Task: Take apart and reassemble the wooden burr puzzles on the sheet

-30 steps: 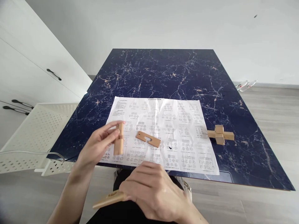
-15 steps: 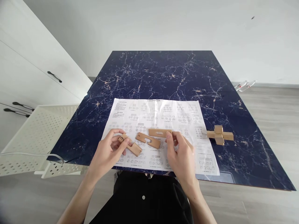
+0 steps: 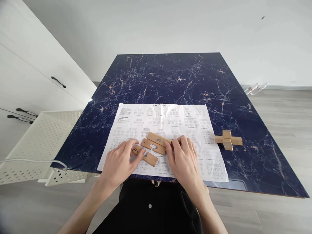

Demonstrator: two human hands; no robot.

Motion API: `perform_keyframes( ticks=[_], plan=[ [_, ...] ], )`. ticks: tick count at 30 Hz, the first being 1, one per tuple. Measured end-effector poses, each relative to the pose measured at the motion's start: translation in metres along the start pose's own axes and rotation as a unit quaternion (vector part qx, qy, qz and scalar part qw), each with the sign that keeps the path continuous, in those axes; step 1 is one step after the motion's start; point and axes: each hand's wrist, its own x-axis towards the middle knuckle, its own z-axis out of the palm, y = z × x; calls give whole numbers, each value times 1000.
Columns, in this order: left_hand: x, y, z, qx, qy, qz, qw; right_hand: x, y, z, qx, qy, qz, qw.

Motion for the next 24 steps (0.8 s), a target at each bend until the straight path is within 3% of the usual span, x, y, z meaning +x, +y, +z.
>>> perform_keyframes(
  ticks=[5, 13, 16, 19, 24],
  plan=[
    [3, -2, -1, 34, -14, 22, 999, 1, 4, -2, -5, -15, -28, 999],
    [11, 8, 1, -11, 14, 68, 998, -5, 8, -10, 86, -12, 10, 996],
    [20, 24, 10, -54, -32, 129, 990, -8, 8, -10, 98, -6, 9, 995],
    [29, 39, 22, -28, -77, 191, 978, -8, 8, -9, 105, 1, 6, 994],
    [41, 40, 31, 5, -122, 198, 973, -6, 9, -9, 113, 5, 1, 994]
  ],
)
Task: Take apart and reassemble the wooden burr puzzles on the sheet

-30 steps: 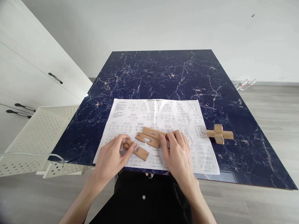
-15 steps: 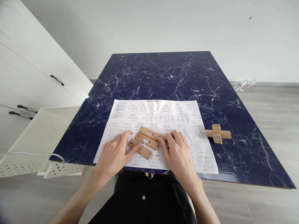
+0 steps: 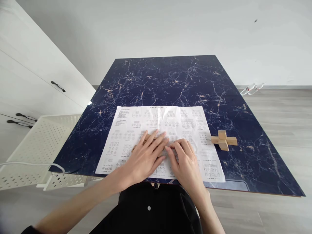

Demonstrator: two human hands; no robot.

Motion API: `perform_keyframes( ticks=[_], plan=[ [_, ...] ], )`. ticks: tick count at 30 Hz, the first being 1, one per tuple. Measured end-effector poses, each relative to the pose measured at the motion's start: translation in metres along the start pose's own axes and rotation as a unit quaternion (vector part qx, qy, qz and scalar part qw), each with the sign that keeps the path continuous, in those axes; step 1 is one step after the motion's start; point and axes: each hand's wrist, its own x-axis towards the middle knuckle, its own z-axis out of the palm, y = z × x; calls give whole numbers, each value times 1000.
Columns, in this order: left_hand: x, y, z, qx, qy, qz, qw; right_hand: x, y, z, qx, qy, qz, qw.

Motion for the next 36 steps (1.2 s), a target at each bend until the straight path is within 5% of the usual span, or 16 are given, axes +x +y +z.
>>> perform_keyframes(
  ticks=[4, 9, 14, 20, 24, 28, 32, 36],
  plan=[
    [1, -35, -6, -13, 9, -42, 999, 0, 1, -1, 2, -7, 11, 1000],
    [-6, -109, -27, 6, 1, -108, 994, -2, 2, -1, 4, -13, 19, 1000],
    [-17, -153, -46, 44, -10, -105, 993, -1, 1, 2, -2, -12, 18, 1000],
    [-17, -139, -58, 15, 1, -66, 998, -4, -2, -18, 11, 15, -10, 1000],
    [-1, -115, -60, -26, 30, 9, 999, -12, 7, -55, -78, 138, -16, 987],
    [27, -98, -54, -31, 63, 82, 994, -15, 26, -89, -174, 236, 92, 952],
    [51, -94, -44, -56, 80, 123, 988, -13, 52, -106, -190, 191, 181, 946],
    [56, -100, -33, -78, 89, 133, 984, -12, 71, -106, -200, 154, 170, 953]
  ],
)
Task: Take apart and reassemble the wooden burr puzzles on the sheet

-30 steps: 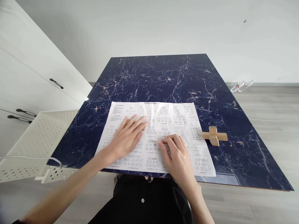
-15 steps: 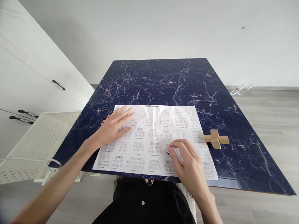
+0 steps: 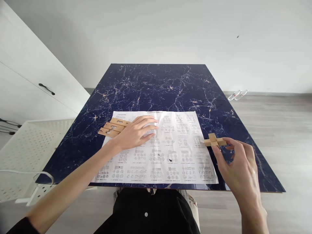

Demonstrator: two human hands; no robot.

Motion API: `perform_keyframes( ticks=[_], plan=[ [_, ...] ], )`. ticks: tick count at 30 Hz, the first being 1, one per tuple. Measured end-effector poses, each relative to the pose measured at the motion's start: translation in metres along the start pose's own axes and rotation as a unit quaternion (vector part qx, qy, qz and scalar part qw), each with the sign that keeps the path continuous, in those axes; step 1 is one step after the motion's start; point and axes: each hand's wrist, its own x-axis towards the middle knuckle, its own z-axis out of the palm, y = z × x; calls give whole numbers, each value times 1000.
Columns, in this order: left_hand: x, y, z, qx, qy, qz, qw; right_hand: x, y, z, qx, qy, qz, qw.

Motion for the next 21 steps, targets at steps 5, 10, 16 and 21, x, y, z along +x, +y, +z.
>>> perform_keyframes(
  ticks=[5, 10, 16, 21],
  plan=[
    [-10, -5, 5, 3, -2, -16, 1000, 1, -2, 12, 0, 18, -27, 999],
    [-11, 2, 1, -7, 3, -27, 1000, 5, -23, 17, 26, 31, -35, 999],
    [-7, 17, -8, -212, 22, -160, 964, 21, -79, 20, 125, -31, -145, 981],
    [-6, 21, -13, -301, 62, -194, 932, 40, -121, 35, 165, -72, -278, 944]
  ],
)
